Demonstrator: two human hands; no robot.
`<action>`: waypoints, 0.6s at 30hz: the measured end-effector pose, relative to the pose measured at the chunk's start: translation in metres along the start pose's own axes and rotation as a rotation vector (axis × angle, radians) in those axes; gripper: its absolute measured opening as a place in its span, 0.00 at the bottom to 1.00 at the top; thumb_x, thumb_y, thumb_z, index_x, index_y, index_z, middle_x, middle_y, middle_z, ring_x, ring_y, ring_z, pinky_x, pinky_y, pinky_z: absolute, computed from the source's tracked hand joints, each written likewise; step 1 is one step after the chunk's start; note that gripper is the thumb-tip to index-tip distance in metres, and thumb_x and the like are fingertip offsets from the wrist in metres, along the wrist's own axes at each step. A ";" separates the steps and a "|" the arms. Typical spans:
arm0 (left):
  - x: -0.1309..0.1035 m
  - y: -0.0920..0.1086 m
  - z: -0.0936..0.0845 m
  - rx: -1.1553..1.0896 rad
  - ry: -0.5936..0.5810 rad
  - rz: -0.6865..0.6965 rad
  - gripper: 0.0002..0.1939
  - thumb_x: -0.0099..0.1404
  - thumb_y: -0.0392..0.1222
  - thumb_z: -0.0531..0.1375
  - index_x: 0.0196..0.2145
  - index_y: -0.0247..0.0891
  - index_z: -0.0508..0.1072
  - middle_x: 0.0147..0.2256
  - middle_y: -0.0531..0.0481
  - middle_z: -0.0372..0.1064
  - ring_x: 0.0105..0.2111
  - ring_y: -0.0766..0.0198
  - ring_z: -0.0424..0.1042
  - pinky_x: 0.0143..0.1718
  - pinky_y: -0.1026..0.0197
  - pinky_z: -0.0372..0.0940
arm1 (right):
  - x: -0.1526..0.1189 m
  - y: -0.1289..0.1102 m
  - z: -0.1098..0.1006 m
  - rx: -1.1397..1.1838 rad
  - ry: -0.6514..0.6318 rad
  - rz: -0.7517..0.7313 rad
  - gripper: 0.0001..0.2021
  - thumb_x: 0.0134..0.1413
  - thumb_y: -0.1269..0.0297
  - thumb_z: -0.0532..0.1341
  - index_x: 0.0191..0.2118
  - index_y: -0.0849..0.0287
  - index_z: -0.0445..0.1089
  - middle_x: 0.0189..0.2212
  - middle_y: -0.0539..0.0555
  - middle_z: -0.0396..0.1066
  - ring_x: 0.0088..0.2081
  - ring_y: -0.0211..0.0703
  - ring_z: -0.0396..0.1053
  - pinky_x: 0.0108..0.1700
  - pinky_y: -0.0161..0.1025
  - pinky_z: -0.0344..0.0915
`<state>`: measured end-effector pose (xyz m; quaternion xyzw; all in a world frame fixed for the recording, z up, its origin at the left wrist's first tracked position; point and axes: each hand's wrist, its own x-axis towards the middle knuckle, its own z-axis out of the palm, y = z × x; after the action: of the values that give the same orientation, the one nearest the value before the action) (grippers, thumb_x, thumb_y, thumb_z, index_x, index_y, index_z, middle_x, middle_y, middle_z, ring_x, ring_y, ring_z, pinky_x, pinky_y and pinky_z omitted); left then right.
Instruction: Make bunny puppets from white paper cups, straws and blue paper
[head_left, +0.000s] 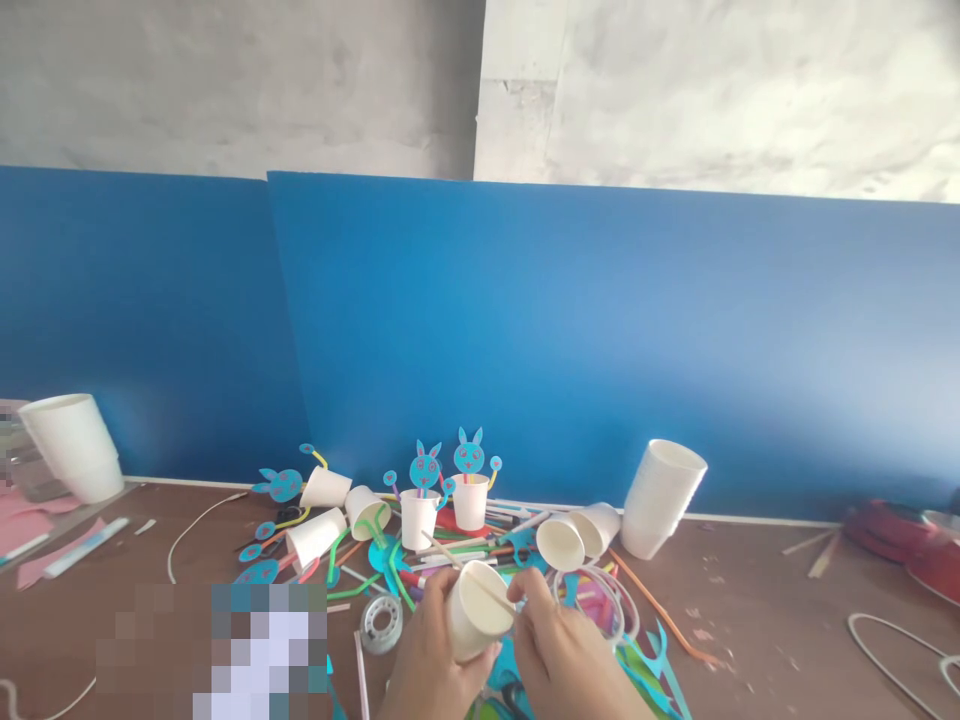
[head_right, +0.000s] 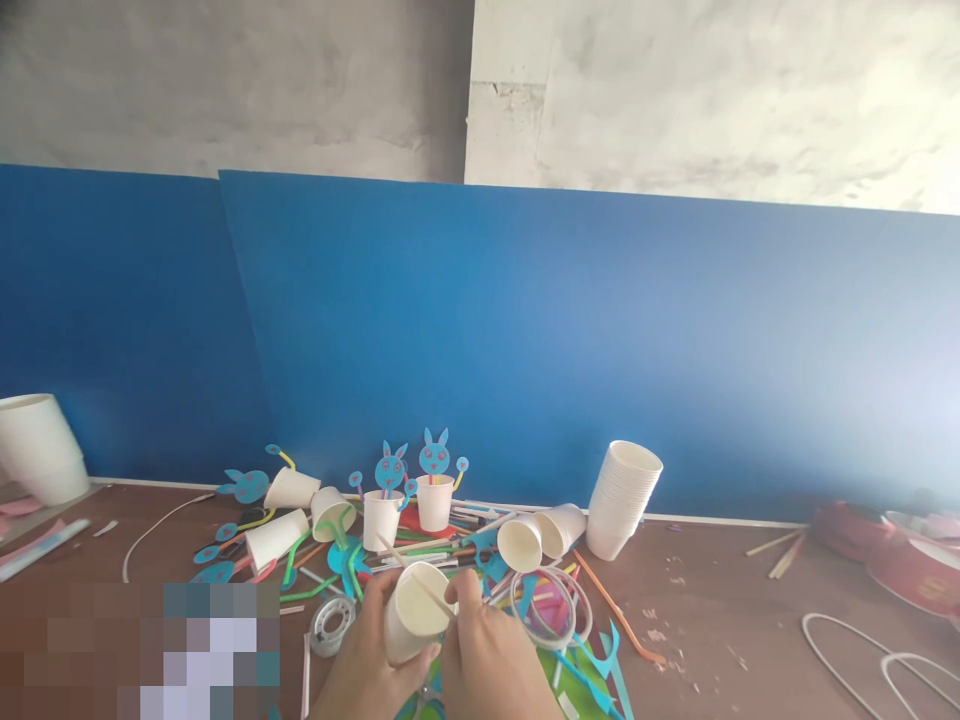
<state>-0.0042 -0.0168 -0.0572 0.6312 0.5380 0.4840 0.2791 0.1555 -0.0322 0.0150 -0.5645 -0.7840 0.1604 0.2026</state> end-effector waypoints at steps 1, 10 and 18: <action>0.001 0.000 -0.001 -0.003 0.022 -0.011 0.25 0.51 0.39 0.61 0.48 0.39 0.62 0.44 0.40 0.72 0.44 0.48 0.73 0.43 0.49 0.67 | -0.001 0.003 -0.001 -0.015 -0.004 -0.005 0.11 0.60 0.70 0.44 0.44 0.56 0.59 0.26 0.55 0.74 0.28 0.50 0.73 0.26 0.38 0.53; -0.001 0.001 0.000 -0.156 0.008 0.044 0.26 0.51 0.44 0.62 0.48 0.40 0.61 0.43 0.42 0.71 0.41 0.50 0.73 0.42 0.51 0.67 | -0.001 -0.002 -0.006 0.132 -0.020 -0.005 0.05 0.58 0.65 0.49 0.36 0.53 0.60 0.22 0.50 0.71 0.25 0.45 0.70 0.27 0.36 0.53; -0.002 0.000 -0.001 -0.459 -0.314 0.009 0.27 0.48 0.53 0.67 0.43 0.41 0.67 0.38 0.45 0.72 0.37 0.52 0.72 0.39 0.52 0.67 | 0.021 0.005 -0.025 0.496 0.048 0.301 0.26 0.59 0.43 0.49 0.21 0.57 0.65 0.11 0.45 0.52 0.18 0.36 0.53 0.23 0.35 0.48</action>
<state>-0.0049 -0.0192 -0.0581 0.6211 0.3616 0.4908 0.4925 0.1660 -0.0105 0.0368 -0.6115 -0.6231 0.3622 0.3267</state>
